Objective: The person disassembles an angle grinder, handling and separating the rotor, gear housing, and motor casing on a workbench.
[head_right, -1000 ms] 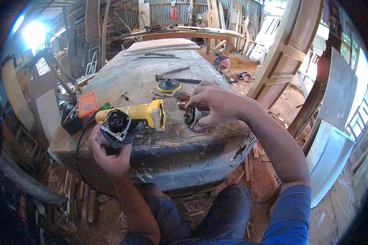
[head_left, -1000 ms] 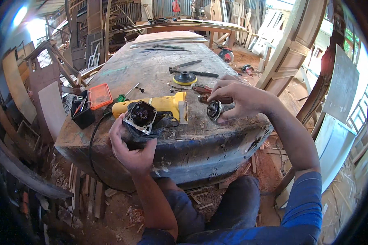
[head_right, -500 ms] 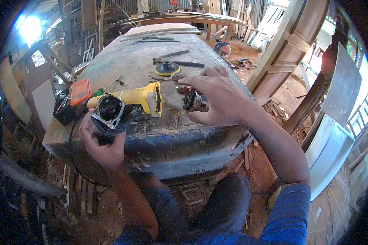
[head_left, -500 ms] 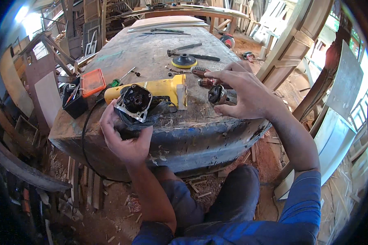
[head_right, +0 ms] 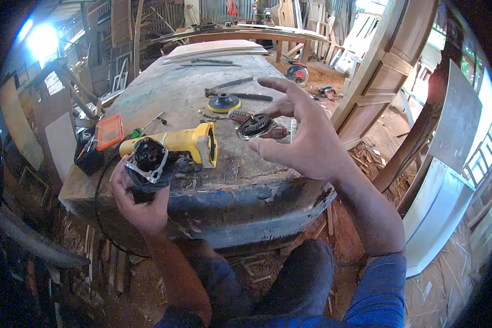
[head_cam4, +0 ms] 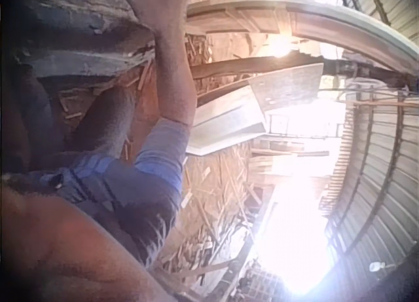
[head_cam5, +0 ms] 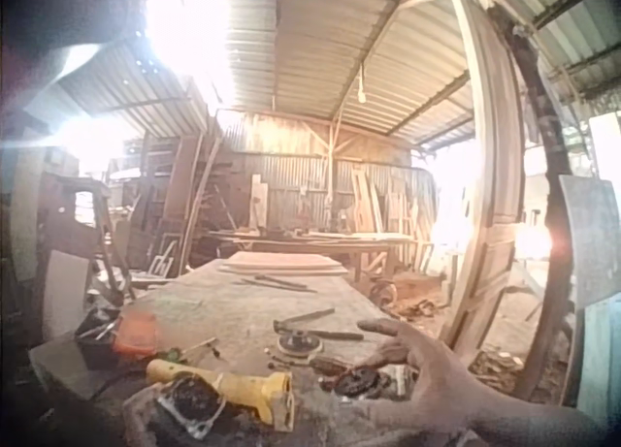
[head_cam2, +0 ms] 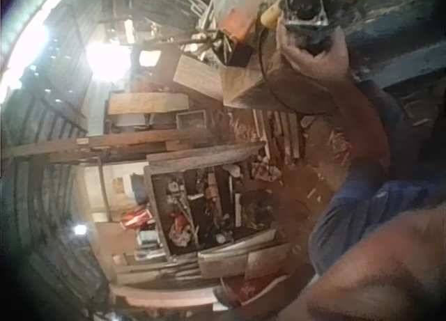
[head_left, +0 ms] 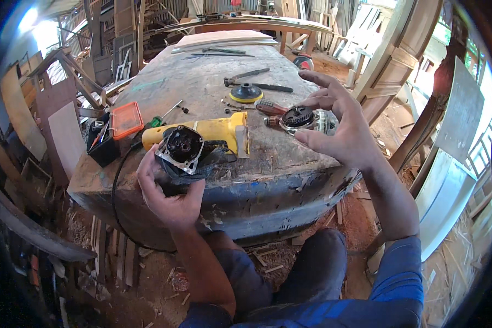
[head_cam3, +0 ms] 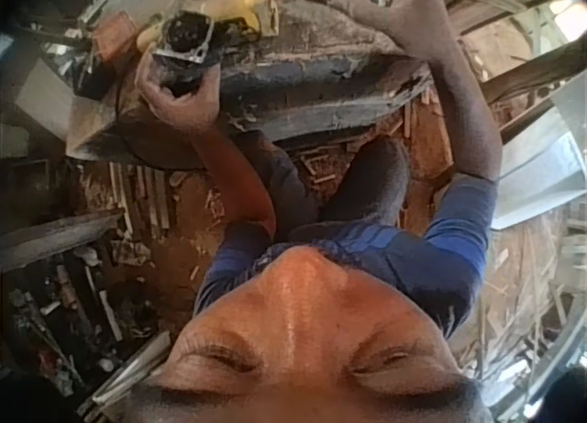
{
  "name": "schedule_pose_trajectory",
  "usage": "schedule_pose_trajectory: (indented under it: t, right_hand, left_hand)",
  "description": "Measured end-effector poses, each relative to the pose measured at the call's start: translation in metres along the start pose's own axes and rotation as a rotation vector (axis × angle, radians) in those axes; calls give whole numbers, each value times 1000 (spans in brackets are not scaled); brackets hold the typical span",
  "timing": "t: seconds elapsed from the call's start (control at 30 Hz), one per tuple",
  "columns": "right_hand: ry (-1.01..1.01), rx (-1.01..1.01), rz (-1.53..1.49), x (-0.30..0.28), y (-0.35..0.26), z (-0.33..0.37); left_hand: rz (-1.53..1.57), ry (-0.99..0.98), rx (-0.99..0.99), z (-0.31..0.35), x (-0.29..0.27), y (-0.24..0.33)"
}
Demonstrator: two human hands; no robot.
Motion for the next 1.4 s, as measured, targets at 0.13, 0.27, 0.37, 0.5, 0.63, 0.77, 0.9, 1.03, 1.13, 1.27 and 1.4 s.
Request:
schedule_pose_trajectory:
  t: [0.13,0.27,0.37,0.5,0.63,0.77,0.9,1.03,1.13,1.27,1.4]
  right_hand:
    - [-3,33,-137,-4,-1,4]
    - [34,146,-396,-6,0,7]
    - [34,169,-471,-7,4,8]
    - [28,108,-346,-3,11,9]
    - [-32,10,-99,0,9,8]
    - [-181,-236,471,16,20,5]
    - [-233,-255,505,25,16,3]
    - [-184,-345,557,18,12,6]
    - [-115,-414,562,4,4,6]
    - [84,-347,586,-43,0,23]
    - [359,-229,588,-67,10,49]
  left_hand:
    - [10,-1,58,-2,1,-1]
    - [0,2,50,-1,1,1]
    - [-17,6,55,-1,1,1]
    - [-10,6,51,-1,1,0]
    - [-4,-9,46,-1,0,3]
    - [-5,-7,41,-1,1,2]
    - [7,-4,31,-1,1,-1]
    - [4,-19,59,-2,2,1]
    - [27,-5,38,-1,1,0]
    - [26,-1,57,-3,3,2]
    - [14,20,75,-3,3,-2]
Point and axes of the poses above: each hand's wrist, its own z-axis away from the middle knuckle, its own x-axis out of the palm, y = z × x, the point moved 4 cm from there along -z, towards the middle knuckle, and after that the axes turned 11 degrees about -x, right-handed, at the moved point
